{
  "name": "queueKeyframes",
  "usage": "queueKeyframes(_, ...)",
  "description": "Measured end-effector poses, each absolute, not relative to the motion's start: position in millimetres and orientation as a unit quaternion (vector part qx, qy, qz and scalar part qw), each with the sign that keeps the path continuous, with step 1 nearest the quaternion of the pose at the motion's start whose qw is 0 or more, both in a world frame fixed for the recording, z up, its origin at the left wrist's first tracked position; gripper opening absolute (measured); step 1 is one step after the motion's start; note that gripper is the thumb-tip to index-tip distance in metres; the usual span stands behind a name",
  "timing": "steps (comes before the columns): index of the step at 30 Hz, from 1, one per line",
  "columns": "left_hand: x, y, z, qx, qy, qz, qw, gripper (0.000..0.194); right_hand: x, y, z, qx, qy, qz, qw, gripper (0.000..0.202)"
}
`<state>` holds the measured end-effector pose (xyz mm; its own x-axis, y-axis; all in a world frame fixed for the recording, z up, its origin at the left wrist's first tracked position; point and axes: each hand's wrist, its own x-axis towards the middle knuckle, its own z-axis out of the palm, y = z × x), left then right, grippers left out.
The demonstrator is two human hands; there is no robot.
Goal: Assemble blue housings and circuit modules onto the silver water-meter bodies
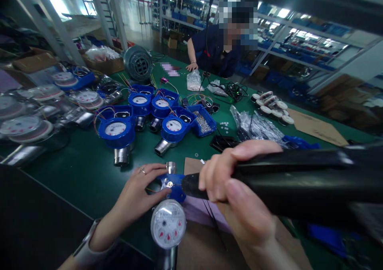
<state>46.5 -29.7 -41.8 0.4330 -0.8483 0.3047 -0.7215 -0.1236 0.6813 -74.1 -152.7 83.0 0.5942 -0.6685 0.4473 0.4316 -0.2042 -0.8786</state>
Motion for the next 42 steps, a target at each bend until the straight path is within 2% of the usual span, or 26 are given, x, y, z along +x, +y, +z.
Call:
queueKeyframes(2,48.6,-34.5,-42.4,0.764,-0.517,-0.149,0.356,0.033,-63.8,-153.8,75.2,-0.634,0.053,-0.435,0.637,0.017)
queueKeyframes(6,49.8,-42.5,-41.8,0.764,-0.511,-0.209,0.334,0.038,-55.0,-154.4,60.1,-0.653,0.045,-0.395,0.645,0.020)
queueKeyframes(17,47.5,-43.4,-44.6,0.751,-0.505,-0.224,0.362,0.032,-51.1,-156.0,45.0,-0.672,0.048,-0.370,0.640,0.021)
queueKeyframes(29,46.8,-43.0,-46.8,0.742,-0.500,-0.242,0.375,0.036,-50.1,-155.9,39.6,-0.675,0.045,-0.372,0.636,0.019)
queueKeyframes(35,45.9,-42.8,-46.6,0.746,-0.498,-0.233,0.376,0.032,-48.0,-156.0,37.9,-0.674,0.038,-0.363,0.642,0.019)
queueKeyframes(39,45.6,-43.2,-47.1,0.751,-0.493,-0.240,0.367,0.037,-48.2,-164.1,45.6,-0.659,0.007,-0.343,0.670,0.023)
queueKeyframes(42,46.0,-43.8,-46.9,0.758,-0.487,-0.246,0.357,0.039,-49.5,-184.0,56.2,-0.623,0.009,-0.401,0.671,0.019)
